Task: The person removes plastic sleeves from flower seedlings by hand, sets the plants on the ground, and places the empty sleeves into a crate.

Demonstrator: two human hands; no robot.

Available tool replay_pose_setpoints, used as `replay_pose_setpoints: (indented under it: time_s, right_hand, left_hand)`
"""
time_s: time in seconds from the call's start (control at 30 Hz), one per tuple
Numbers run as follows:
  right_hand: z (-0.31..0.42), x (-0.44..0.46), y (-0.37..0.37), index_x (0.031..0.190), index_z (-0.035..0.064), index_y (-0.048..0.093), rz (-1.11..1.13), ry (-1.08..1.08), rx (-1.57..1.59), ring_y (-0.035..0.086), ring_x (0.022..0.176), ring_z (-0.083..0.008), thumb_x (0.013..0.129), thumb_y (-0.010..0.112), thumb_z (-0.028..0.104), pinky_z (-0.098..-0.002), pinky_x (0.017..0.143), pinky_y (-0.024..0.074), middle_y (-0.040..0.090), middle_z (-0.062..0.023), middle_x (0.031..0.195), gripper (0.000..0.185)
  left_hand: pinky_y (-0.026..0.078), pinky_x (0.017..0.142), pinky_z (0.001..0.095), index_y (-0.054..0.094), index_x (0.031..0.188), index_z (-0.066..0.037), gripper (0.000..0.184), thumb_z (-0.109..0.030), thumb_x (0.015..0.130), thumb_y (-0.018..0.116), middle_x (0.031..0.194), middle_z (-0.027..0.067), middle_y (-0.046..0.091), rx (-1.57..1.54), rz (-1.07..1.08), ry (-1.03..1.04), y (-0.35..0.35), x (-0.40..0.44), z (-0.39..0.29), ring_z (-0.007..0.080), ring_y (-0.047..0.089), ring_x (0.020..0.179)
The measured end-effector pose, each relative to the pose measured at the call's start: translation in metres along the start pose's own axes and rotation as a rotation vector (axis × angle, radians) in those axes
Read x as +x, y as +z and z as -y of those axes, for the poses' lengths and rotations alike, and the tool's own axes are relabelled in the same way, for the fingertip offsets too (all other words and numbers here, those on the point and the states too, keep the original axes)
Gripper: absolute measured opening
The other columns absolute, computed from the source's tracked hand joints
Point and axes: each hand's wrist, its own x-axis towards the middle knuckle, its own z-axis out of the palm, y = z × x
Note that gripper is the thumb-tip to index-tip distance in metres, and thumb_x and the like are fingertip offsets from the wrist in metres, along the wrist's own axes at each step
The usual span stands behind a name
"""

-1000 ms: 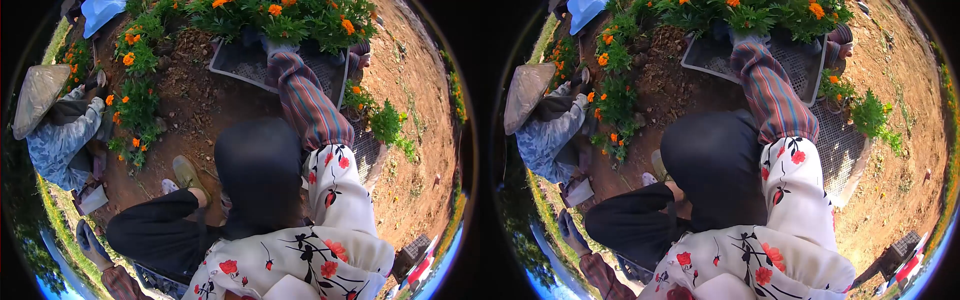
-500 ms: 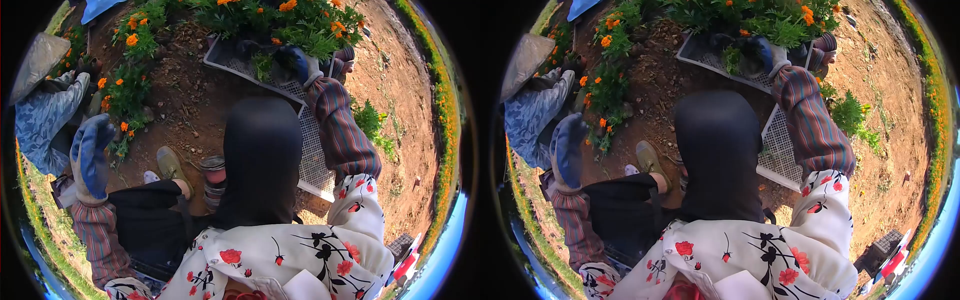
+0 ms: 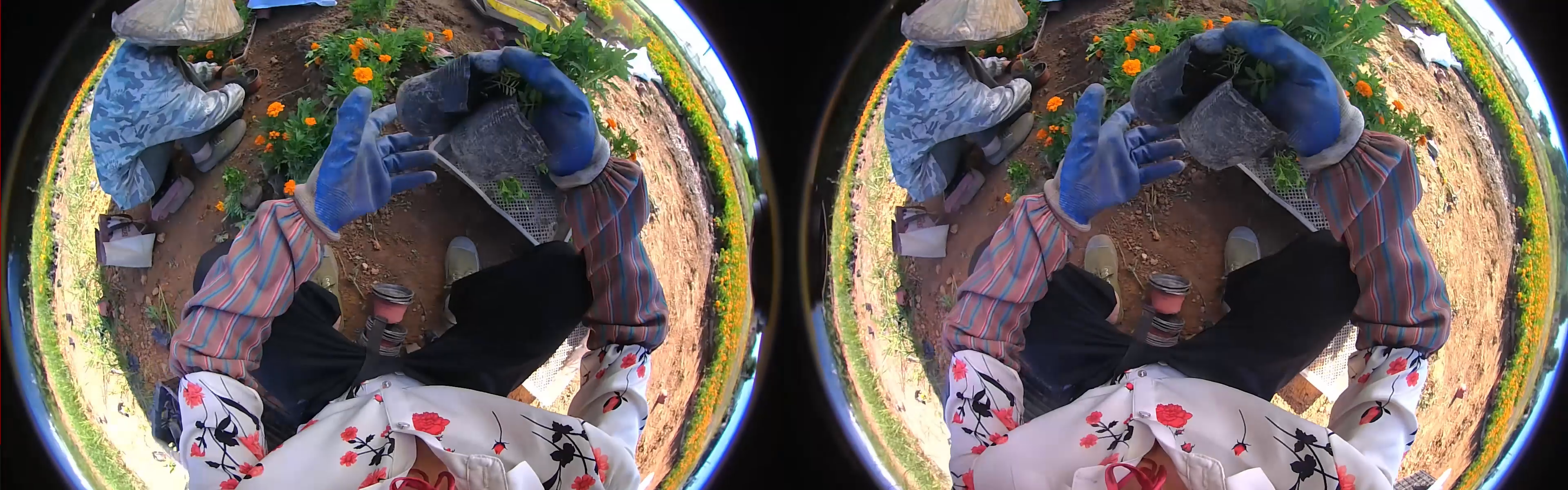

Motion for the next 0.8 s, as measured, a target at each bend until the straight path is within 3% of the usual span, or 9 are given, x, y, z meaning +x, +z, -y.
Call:
replay_pose_setpoints:
  time_s: [0.07, 0.17, 0.27, 0.33, 0.4, 0.47, 0.57, 0.67, 0.8]
  right_hand:
    - [-0.005, 0.014, 0.030, 0.117, -0.0033, 0.046, -0.024, 0.155, 0.272, 0.047, 0.112, -0.0217, 0.077, 0.054, -0.011, -0.0337, 0.095, 0.0382, 0.049, -0.0130, 0.119, 0.042]
    - [-0.015, 0.020, 0.064, 0.114, -0.0020, 0.048, -0.046, 0.058, -0.130, 0.049, 0.109, -0.0209, 0.074, 0.057, -0.009, -0.0316, 0.092, 0.0400, 0.050, -0.0127, 0.118, 0.041]
    - [-0.033, 0.014, 0.053, 0.112, -0.0019, 0.050, -0.063, -0.091, -0.358, 0.050, 0.107, -0.0204, 0.072, 0.064, -0.005, -0.0311, 0.090, 0.0406, 0.051, -0.0125, 0.118, 0.043]
    - [-0.031, 0.017, 0.058, 0.110, -0.0022, 0.052, -0.136, 0.126, -0.386, 0.052, 0.106, -0.0209, 0.069, 0.068, -0.003, -0.0309, 0.090, 0.0412, 0.052, -0.0128, 0.117, 0.044]
    - [-0.040, 0.019, 0.054, 0.110, -0.0025, 0.052, 0.029, -0.094, -0.410, 0.052, 0.106, -0.0210, 0.068, 0.068, -0.003, -0.0305, 0.089, 0.0416, 0.053, -0.0126, 0.116, 0.044]
    - [-0.036, 0.018, 0.060, 0.110, -0.0033, 0.051, -0.043, 0.099, -0.337, 0.052, 0.107, -0.0230, 0.067, 0.069, -0.005, -0.0313, 0.089, 0.0420, 0.051, -0.0127, 0.117, 0.047]
    - [-0.022, 0.032, 0.070, 0.116, -0.0029, 0.046, -0.335, 0.218, 0.612, 0.046, 0.113, -0.0266, 0.082, 0.055, 0.008, -0.0392, 0.098, 0.0358, 0.048, -0.0145, 0.119, 0.036]
    - [-0.022, 0.033, 0.066, 0.118, -0.0052, 0.043, -0.413, 0.388, 0.612, 0.040, 0.119, -0.0265, 0.084, 0.047, 0.011, -0.0396, 0.103, 0.0295, 0.044, -0.0160, 0.125, 0.038]
    - [-0.027, 0.030, 0.075, 0.118, -0.0054, 0.043, -0.408, 0.519, 0.631, 0.039, 0.120, -0.0265, 0.082, 0.050, 0.006, -0.0397, 0.101, 0.0327, 0.046, -0.0147, 0.122, 0.038]
  left_hand:
    - [0.040, 0.092, 0.0422, 0.032, 0.131, -0.005, 0.077, -0.065, 0.082, 0.032, 0.122, 0.0138, 0.046, -0.172, 0.299, 0.090, 0.019, -0.003, -0.002, 0.0234, 0.047, 0.111]
    - [0.037, 0.096, 0.0425, 0.035, 0.130, -0.012, 0.075, -0.068, 0.081, 0.026, 0.128, 0.0124, 0.043, -0.210, 0.246, 0.186, 0.009, 0.006, -0.004, 0.0248, 0.045, 0.114]
    - [0.029, 0.102, 0.0425, 0.032, 0.131, -0.005, 0.079, -0.067, 0.082, 0.026, 0.132, 0.0161, 0.037, -0.394, 0.254, 0.134, -0.009, 0.006, -0.010, 0.0287, 0.040, 0.119]
    - [0.027, 0.103, 0.0421, 0.032, 0.131, -0.005, 0.079, -0.066, 0.082, 0.027, 0.132, 0.0161, 0.037, -0.357, 0.223, 0.179, -0.013, 0.011, -0.009, 0.0293, 0.039, 0.120]
    - [0.025, 0.104, 0.0418, 0.032, 0.131, -0.005, 0.079, -0.066, 0.081, 0.027, 0.132, 0.0162, 0.037, -0.321, 0.190, 0.220, -0.014, 0.015, -0.011, 0.0299, 0.038, 0.121]
    - [0.037, 0.095, 0.0419, 0.041, 0.126, -0.007, 0.077, -0.068, 0.080, 0.028, 0.122, 0.0167, 0.048, -0.225, 0.076, 0.280, -0.013, 0.015, -0.017, 0.0292, 0.048, 0.110]
    - [0.048, 0.077, 0.0392, 0.050, 0.117, -0.009, 0.075, -0.070, 0.079, 0.028, 0.106, 0.0152, 0.057, -0.135, -0.193, 0.296, -0.018, 0.005, -0.040, 0.0252, 0.057, 0.089]
    - [0.050, 0.063, 0.0356, 0.055, 0.109, -0.011, 0.072, -0.070, 0.078, 0.029, 0.092, 0.0108, 0.062, -0.138, -0.217, 0.303, -0.024, 0.001, -0.048, 0.0194, 0.057, 0.071]
    - [0.049, 0.063, 0.0360, 0.057, 0.105, -0.012, 0.072, -0.072, 0.077, 0.029, 0.088, 0.0063, 0.062, 0.032, -0.338, 0.314, -0.018, 0.003, -0.034, 0.0166, 0.054, 0.063]
